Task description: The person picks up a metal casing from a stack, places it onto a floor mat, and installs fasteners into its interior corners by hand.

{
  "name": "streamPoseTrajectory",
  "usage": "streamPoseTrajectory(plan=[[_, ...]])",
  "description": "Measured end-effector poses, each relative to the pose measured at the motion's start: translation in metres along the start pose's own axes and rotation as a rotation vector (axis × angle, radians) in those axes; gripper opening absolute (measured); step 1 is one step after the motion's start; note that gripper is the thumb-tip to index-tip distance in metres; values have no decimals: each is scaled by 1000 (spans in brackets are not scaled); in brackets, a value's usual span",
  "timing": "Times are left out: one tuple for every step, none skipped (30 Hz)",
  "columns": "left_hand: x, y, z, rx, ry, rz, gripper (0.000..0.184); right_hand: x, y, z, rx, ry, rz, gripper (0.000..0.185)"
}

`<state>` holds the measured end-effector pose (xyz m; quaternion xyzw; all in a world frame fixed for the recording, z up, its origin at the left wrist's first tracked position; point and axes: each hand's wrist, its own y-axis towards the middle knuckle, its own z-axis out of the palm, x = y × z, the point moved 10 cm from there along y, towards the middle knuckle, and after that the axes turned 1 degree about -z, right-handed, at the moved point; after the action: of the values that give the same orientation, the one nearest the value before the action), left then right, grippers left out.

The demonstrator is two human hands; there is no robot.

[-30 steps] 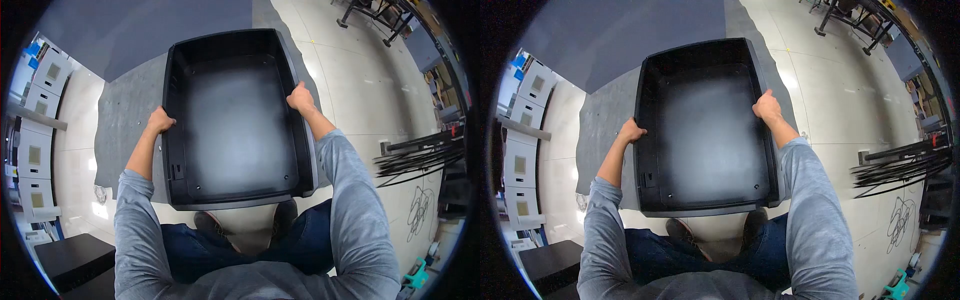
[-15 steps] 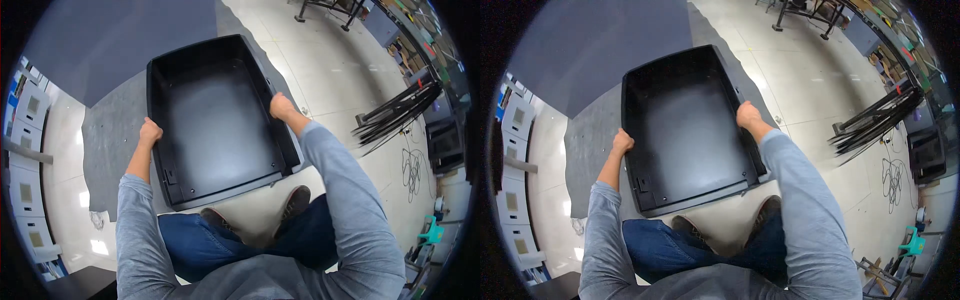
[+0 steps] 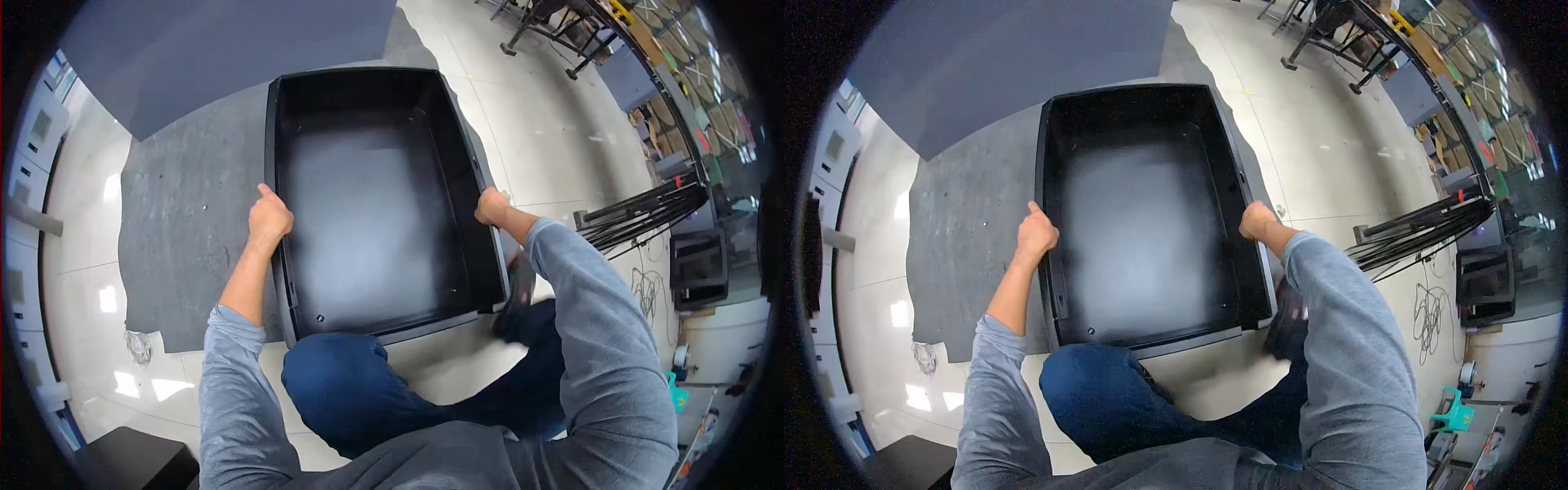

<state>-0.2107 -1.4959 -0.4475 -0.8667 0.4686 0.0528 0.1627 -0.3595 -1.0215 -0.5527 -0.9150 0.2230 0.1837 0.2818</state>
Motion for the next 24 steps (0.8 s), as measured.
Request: streamPoseTrajectory(plan=[[0,0,2,13,2,3,75,4,-5,-6,79,-50,-19,16],[1,1,4,7,16,10,75,6,-5,1,154,-102,-37,14],[2,4,6,0,30,17,75,5,-2,21,276,-28,-78,17],[2,6,9,-4,43,22,76,4,0,17,183,40,-166,19],[2,5,10,-2,52,5,76,0,-5,13,93,112,-256,22],[2,1,7,5,64,-12,76,2,-17,0,7,190,-347,25],[-1,0,4,6,73,-29,77,-8,-35,-58,15,316,-378,23],[-3,0,3,7,75,-41,77,-31,-22,-97,127,389,-172,23],[-2,-1,2,7,75,-61,78,-56,-16,-137,224,454,58,24],[-1,-3,3,8,78,-82,78,-79,-14,-179,298,498,281,25],[2,-3,3,-5,63,-112,79,-100,7,-187,175,489,286,22],[6,-3,5,-20,50,-136,80,-120,28,-196,53,476,290,23],[9,-3,6,-34,41,-158,81,-140,49,-202,-69,473,296,27],[10,-3,7,-46,34,-179,81,-151,67,-198,-103,466,281,26],[7,-4,9,-44,7,-185,80,-157,87,-194,-135,459,261,25],[6,-6,7,-43,-18,-199,79,-158,105,-190,-171,455,233,25],[8,-8,4,-51,-42,-216,78,-150,125,-188,-228,449,131,24],[13,-9,3,-63,-28,-285,74,-141,145,-183,-239,444,83,23],[16,-8,7,-72,-17,-348,71,-133,163,-177,-244,435,42,23],[17,-7,10,-82,-10,-403,68,-127,178,-170,-247,424,7,23],[16,-6,10,-93,-7,-416,64,-121,197,-154,-189,415,-18,23],[15,-7,10,-101,-3,-426,60,-117,216,-139,-188,390,-37,23],[14,-7,9,-109,-1,-438,56,-116,239,-120,-188,365,-57,23],[11,-6,7,-99,6,-456,51,-117,253,-116,-189,336,-80,23]])
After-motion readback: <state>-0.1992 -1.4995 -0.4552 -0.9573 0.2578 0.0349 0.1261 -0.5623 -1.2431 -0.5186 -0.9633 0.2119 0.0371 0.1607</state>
